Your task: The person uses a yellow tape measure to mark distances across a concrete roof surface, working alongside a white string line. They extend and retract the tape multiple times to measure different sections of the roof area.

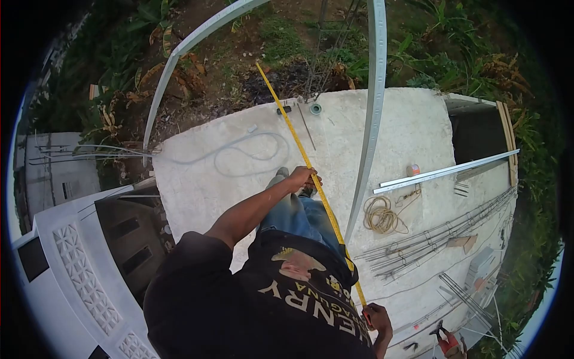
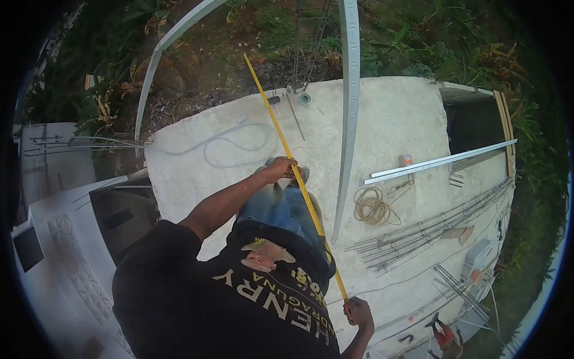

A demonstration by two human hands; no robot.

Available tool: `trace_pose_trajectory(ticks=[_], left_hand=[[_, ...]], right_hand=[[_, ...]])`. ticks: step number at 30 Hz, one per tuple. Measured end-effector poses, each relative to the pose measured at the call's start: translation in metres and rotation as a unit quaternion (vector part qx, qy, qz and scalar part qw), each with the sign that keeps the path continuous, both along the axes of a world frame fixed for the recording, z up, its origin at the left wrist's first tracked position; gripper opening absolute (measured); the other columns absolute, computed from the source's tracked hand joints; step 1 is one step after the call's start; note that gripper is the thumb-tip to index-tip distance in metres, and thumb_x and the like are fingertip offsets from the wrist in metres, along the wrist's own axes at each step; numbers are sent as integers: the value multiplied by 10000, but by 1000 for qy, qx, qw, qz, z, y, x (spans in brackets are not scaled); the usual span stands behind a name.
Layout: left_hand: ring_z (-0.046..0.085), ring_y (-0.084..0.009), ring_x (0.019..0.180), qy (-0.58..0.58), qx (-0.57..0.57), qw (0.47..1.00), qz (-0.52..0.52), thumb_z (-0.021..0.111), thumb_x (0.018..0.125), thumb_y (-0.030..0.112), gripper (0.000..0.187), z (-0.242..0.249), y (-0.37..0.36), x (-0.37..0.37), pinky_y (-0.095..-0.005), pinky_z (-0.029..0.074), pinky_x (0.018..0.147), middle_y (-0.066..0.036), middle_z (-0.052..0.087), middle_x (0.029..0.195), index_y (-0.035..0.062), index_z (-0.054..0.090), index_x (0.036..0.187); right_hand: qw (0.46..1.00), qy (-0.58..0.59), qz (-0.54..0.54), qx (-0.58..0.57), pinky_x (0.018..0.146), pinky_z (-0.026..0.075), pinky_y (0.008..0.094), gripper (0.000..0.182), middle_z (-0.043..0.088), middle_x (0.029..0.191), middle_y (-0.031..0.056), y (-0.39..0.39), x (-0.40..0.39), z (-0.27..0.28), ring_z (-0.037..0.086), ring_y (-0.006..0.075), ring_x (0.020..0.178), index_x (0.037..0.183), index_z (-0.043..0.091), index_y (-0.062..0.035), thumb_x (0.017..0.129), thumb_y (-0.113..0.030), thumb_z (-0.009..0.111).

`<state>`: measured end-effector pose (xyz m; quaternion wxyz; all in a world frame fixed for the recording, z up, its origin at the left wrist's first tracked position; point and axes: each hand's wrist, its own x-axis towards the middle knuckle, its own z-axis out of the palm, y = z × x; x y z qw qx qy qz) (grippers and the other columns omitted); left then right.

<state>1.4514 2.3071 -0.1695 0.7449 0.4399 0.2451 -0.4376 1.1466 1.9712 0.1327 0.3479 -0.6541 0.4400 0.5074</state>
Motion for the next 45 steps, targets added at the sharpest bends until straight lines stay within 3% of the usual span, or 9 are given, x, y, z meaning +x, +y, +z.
trace_pose_trajectory(ticks=[1,2,7,23,26,35,37,41,45], left_hand=[[671,-305,879,4,12,1000,17,441,944,174,243,1,4,10,-350,572,680,-201,627,996,-32,476,1069],[662,-282,901,20,26,999,15,455,947,221,235,0,8,14,-349,554,756,-164,636,998,21,488,1064],[666,-284,917,33,19,999,7,452,951,227,232,5,37,43,-346,555,755,-161,637,998,20,487,1050],[668,-282,889,31,6,999,0,422,970,219,223,-4,60,104,-356,555,751,-154,642,977,18,495,1033],[684,-260,838,31,18,999,-4,452,950,184,203,1,53,103,-321,570,673,-142,653,959,9,505,1038],[676,-288,868,53,-9,998,-37,457,948,208,238,-23,15,78,-347,566,692,-165,643,991,-1,506,1050],[673,-292,877,56,-11,997,-59,448,954,215,255,-22,6,72,-351,568,693,-174,639,1002,-11,503,1056],[675,-286,863,71,-11,995,-72,452,952,218,260,-24,0,59,-354,570,686,-172,642,995,-13,507,1057],[681,-281,801,50,-2,997,-63,450,950,217,242,-24,17,68,-351,569,662,-160,654,948,-1,525,1025]], right_hand=[[999,-15,46,-9,387,342,283,249,545,560,40,4,15,3,463,108,425,753,607,-11,857,-233,564],[999,-11,51,-11,387,342,283,249,545,560,40,2,21,5,463,108,425,753,607,-11,857,-233,564],[1000,16,16,-21,427,375,279,228,566,582,42,37,63,13,482,107,447,767,621,-22,837,-228,555],[997,-77,3,-25,421,346,277,235,542,563,24,85,71,1,459,104,429,776,631,-21,846,-231,553],[995,-92,17,-37,424,349,276,236,546,559,30,87,82,16,467,108,430,769,630,-15,839,-228,554],[996,2,-4,-84,410,364,290,264,558,544,46,92,86,47,488,117,433,739,624,-2,830,-246,581],[995,-3,37,-93,412,372,294,263,556,539,46,86,72,48,492,122,432,749,628,-5,832,-251,585],[996,23,-38,-80,418,377,283,258,567,547,48,100,66,55,493,115,433,747,626,-2,832,-238,568],[996,-22,-30,-81,420,373,278,246,562,539,43,109,49,40,480,111,424,734,618,-1,828,-219,553]])
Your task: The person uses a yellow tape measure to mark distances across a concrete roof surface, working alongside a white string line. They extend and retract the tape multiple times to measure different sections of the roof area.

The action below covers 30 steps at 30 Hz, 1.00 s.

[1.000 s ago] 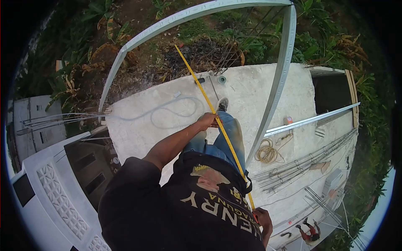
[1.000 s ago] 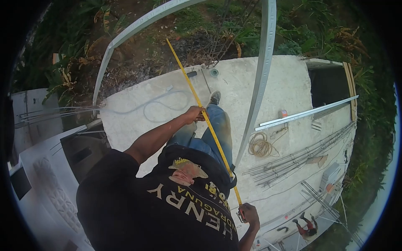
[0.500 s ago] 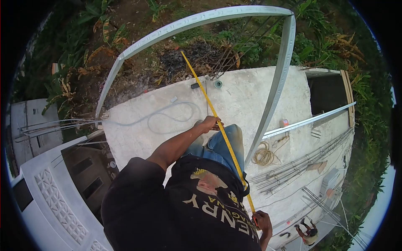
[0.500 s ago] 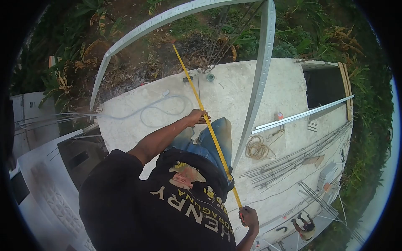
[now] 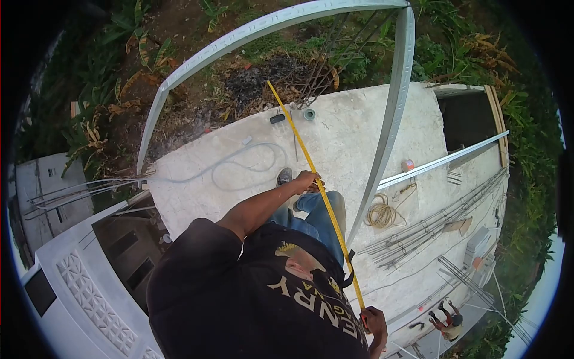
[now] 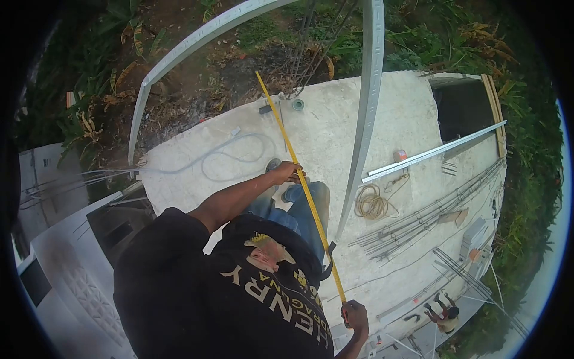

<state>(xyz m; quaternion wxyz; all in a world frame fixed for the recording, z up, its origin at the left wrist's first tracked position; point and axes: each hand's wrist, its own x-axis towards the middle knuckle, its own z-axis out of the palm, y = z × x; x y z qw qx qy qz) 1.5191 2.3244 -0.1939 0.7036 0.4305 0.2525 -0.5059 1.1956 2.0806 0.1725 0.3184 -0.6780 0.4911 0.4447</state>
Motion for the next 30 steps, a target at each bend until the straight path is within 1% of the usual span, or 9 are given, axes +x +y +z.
trace_pose_trajectory(ticks=[8,10,15,17,18,21,24,27,30], left_hand=[[684,-293,773,-11,35,999,34,455,951,207,218,12,11,26,-365,572,636,-149,649,918,14,513,1032],[679,-270,836,-5,53,997,53,456,953,195,202,13,7,31,-364,567,743,-142,652,960,20,502,1042],[674,-286,854,-5,29,999,46,464,950,197,211,-15,1,26,-382,566,755,-159,644,954,17,498,1054],[683,-255,780,8,9,998,56,454,950,213,223,-19,-3,21,-349,567,642,-144,666,903,25,520,1051],[683,-255,780,8,10,998,58,454,950,213,223,-22,-4,18,-349,567,642,-144,666,903,25,520,1051],[675,-232,758,6,26,998,56,454,952,218,221,-8,-12,13,-311,546,607,-123,672,908,33,533,1043],[676,-242,774,14,13,999,32,464,945,199,217,-23,-20,4,-319,554,626,-130,667,931,21,525,1054],[685,-276,790,38,21,999,30,481,933,176,220,-3,-30,1,-342,571,651,-150,660,953,-2,524,1055],[690,-304,797,52,16,998,25,483,930,164,224,-12,-43,-12,-348,580,640,-173,655,964,-23,518,1047]], right_hand=[[997,-60,49,2,410,372,292,266,536,510,51,10,16,-16,488,131,413,705,618,-7,822,-236,551],[996,-62,57,-7,406,373,294,265,534,509,49,5,18,-20,489,127,413,706,617,-7,822,-236,551],[998,-55,10,-9,402,371,293,254,537,514,46,-3,27,-11,487,116,415,714,620,-8,819,-229,555],[998,-46,30,-15,423,372,287,266,555,538,51,-8,25,-4,496,117,439,726,623,-5,824,-244,562],[998,-36,50,-19,444,373,281,279,572,561,56,-9,26,-3,505,117,464,738,627,-3,830,-260,569],[999,-39,26,-28,380,354,286,250,530,504,46,-7,31,3,475,114,397,706,612,-8,818,-225,557],[998,-30,31,-42,371,359,294,259,524,491,51,-19,17,1,481,125,387,695,608,-8,814,-233,559],[999,-7,14,-45,366,368,302,263,518,480,53,-29,1,1,490,135,380,696,608,-7,811,-238,562],[999,8,10,-46,371,380,303,263,525,483,56,-37,-17,4,499,140,381,703,612,-4,811,-239,566]])
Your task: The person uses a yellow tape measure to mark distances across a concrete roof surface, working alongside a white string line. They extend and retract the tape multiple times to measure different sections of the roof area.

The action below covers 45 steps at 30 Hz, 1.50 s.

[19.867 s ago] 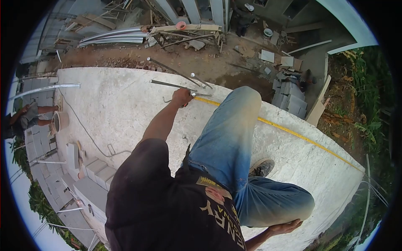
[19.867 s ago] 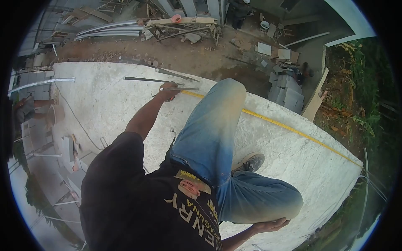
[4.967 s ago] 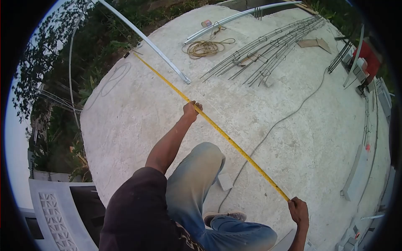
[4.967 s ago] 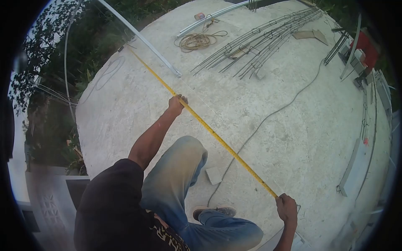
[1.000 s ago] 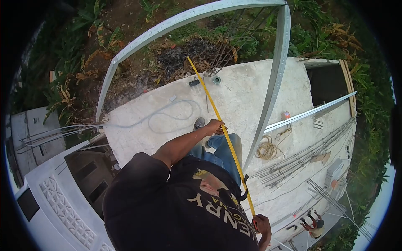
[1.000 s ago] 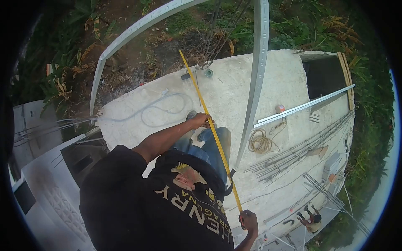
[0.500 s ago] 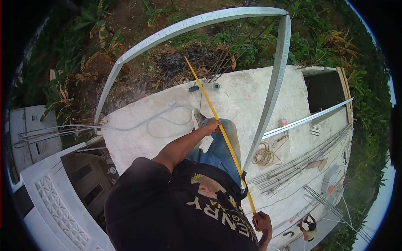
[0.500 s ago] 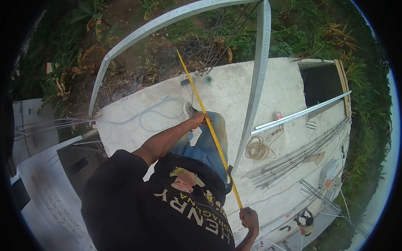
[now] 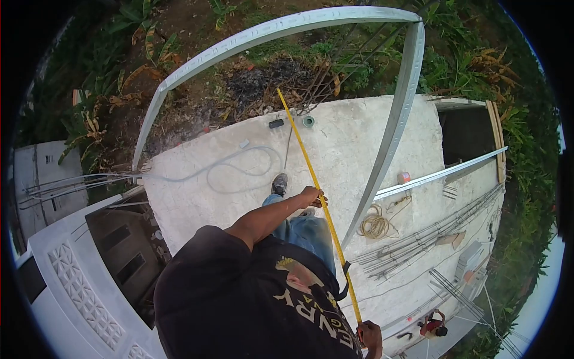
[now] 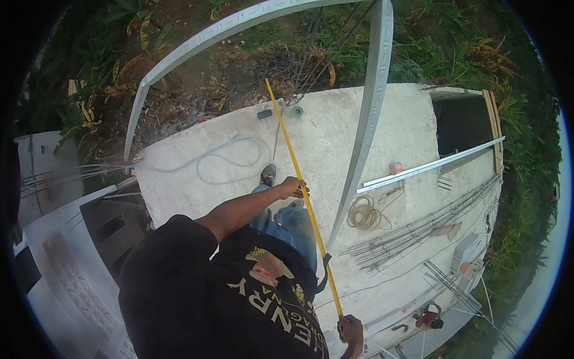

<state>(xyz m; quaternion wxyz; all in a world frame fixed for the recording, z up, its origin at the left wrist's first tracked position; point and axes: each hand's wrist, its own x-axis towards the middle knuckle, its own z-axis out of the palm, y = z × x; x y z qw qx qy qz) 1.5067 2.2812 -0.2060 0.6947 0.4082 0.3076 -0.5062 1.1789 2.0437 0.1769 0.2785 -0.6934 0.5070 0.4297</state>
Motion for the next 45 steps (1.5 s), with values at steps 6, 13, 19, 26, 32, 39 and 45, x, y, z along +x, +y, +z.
trace_pose_trajectory(ticks=[6,13,19,26,32,39,45], left_hand=[[691,-310,776,38,7,999,-37,467,926,139,213,-24,-33,-42,-356,580,612,-180,658,967,-34,509,1044],[684,-327,759,51,50,997,-40,487,909,149,229,-74,-52,-98,-384,584,631,-188,652,945,-30,506,1050],[677,-343,695,39,103,993,-44,459,924,185,262,-87,-68,-129,-400,579,578,-206,656,910,-51,497,1030],[679,-328,683,-10,137,980,-147,440,949,286,367,-86,-82,-168,-395,543,468,-227,644,977,-58,487,1070],[686,-304,657,-45,118,953,-276,443,939,306,409,-56,-62,-185,-358,525,455,-205,658,982,-74,523,1064],[615,-405,795,-513,216,665,-498,531,864,258,282,-25,-40,-208,-482,480,685,-224,637,805,-15,583,912],[604,-346,836,-632,4,554,-542,592,870,220,220,51,-83,-257,-431,466,728,-182,630,877,9,563,926]], right_hand=[[999,-5,37,-4,394,407,291,269,548,488,64,-3,-22,6,524,141,394,687,618,-1,813,-235,580],[997,31,56,-42,409,415,323,285,560,481,83,9,-38,-12,553,163,401,748,646,8,829,-259,582],[988,61,132,-58,685,502,442,286,655,766,224,-16,-87,-60,639,403,768,903,680,-36,815,-292,586],[983,-17,142,-116,594,495,420,348,635,663,227,-26,-133,-107,652,357,632,862,682,4,817,-323,570],[988,-12,70,-137,715,505,443,341,667,821,225,-11,-171,-132,651,387,802,909,683,-23,823,-334,573],[984,-7,55,-170,645,497,471,284,646,782,175,15,-246,-134,632,366,754,859,615,-46,865,-325,559],[974,-45,59,-213,633,486,438,269,621,754,125,25,-324,-140,631,295,730,863,616,-76,853,-343,580]])
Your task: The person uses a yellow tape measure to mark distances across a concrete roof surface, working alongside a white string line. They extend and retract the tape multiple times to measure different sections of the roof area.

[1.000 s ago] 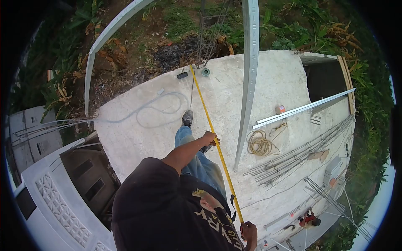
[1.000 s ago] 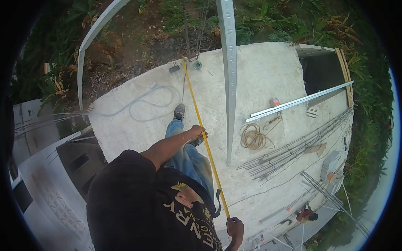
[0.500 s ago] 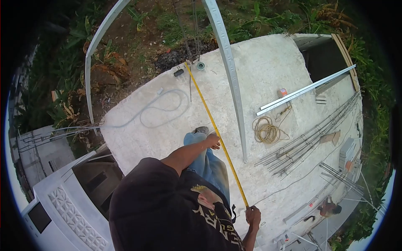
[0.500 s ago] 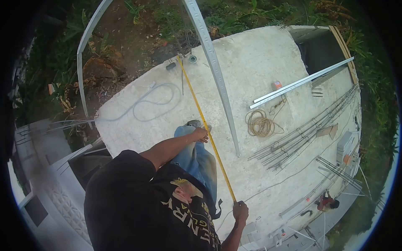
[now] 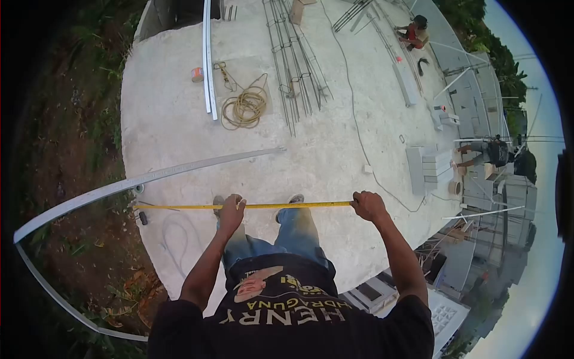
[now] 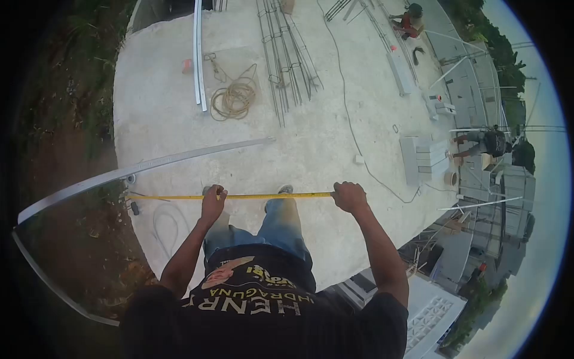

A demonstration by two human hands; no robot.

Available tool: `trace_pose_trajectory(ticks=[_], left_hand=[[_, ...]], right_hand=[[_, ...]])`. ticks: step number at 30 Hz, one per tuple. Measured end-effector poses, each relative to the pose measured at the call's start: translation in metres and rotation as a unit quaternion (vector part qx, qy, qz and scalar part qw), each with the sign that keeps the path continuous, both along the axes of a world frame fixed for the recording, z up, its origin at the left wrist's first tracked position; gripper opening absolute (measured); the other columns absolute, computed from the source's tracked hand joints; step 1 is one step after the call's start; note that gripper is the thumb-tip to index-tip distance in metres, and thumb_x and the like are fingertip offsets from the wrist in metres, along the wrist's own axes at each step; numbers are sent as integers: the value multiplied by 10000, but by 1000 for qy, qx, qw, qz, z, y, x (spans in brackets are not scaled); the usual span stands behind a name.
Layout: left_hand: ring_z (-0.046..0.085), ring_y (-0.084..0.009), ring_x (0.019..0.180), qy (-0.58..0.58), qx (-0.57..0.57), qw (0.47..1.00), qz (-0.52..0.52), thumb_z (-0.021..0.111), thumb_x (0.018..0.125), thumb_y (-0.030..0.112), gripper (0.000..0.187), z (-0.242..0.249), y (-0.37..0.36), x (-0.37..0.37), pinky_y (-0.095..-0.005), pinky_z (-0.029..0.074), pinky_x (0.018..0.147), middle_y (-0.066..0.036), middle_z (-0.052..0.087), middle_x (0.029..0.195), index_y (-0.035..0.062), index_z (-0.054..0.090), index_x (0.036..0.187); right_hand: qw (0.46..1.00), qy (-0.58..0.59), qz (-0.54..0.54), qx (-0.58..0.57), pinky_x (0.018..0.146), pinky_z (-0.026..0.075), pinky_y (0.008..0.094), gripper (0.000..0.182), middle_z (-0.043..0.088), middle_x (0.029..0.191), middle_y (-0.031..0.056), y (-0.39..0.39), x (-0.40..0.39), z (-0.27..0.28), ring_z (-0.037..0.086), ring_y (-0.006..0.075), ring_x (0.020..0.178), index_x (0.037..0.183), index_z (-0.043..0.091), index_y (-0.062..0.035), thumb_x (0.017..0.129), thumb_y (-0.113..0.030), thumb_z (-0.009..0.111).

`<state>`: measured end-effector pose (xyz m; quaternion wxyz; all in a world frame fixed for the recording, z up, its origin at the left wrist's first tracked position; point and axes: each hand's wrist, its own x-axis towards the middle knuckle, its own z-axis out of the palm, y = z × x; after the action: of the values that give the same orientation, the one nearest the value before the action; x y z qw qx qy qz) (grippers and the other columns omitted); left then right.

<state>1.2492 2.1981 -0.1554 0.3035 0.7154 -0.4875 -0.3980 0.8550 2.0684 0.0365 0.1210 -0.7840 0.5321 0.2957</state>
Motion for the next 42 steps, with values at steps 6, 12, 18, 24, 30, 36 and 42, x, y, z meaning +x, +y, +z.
trace_pose_trajectory(ticks=[6,12,18,24,30,36,42], left_hand=[[570,-310,1043,-7,-2,978,-209,613,875,280,329,24,-75,-125,-392,449,895,-179,621,1039,18,569,1070],[596,-318,1029,69,11,936,-344,598,894,292,369,68,-144,-293,-396,454,885,-193,631,1073,6,549,1122],[614,-294,1000,77,32,914,-397,566,919,247,311,85,-196,-401,-386,455,865,-184,646,1046,26,548,1138],[636,-315,900,5,92,906,-414,557,916,249,340,73,-241,-475,-383,477,776,-199,651,974,-7,534,1140],[615,-386,916,-3,75,946,-316,595,885,262,329,17,-289,-552,-417,475,769,-215,643,953,0,537,1075],[608,-339,957,-50,88,954,-282,578,896,250,261,-31,-360,-604,-409,473,811,-176,647,983,35,585,1044],[600,-329,977,-58,119,941,-310,548,901,236,239,-51,-415,-669,-385,463,849,-162,644,1011,29,601,1007]], right_hand=[[999,-17,-1,-29,713,475,438,216,638,778,111,-13,-75,-16,640,270,778,878,638,-94,833,-299,588],[997,-60,-10,-43,695,452,376,139,660,783,78,-43,-148,-33,648,241,769,801,689,-103,752,-205,607],[994,-87,-20,-58,633,461,381,108,658,699,46,-85,-192,-39,647,224,702,696,693,-128,696,-234,676],[993,-100,-39,-51,625,450,374,82,659,707,20,-136,-254,-67,640,205,689,708,700,-149,695,-227,678],[993,-113,-7,-16,657,453,371,100,671,744,33,-222,-354,-114,652,210,716,757,704,-141,702,-216,669],[990,-125,12,60,688,458,371,135,676,807,67,-315,-475,-152,656,218,778,810,696,-118,737,-215,635],[988,-142,-5,54,744,462,396,180,670,878,91,-371,-599,-193,649,249,861,907,680,-122,772,-222,614]])
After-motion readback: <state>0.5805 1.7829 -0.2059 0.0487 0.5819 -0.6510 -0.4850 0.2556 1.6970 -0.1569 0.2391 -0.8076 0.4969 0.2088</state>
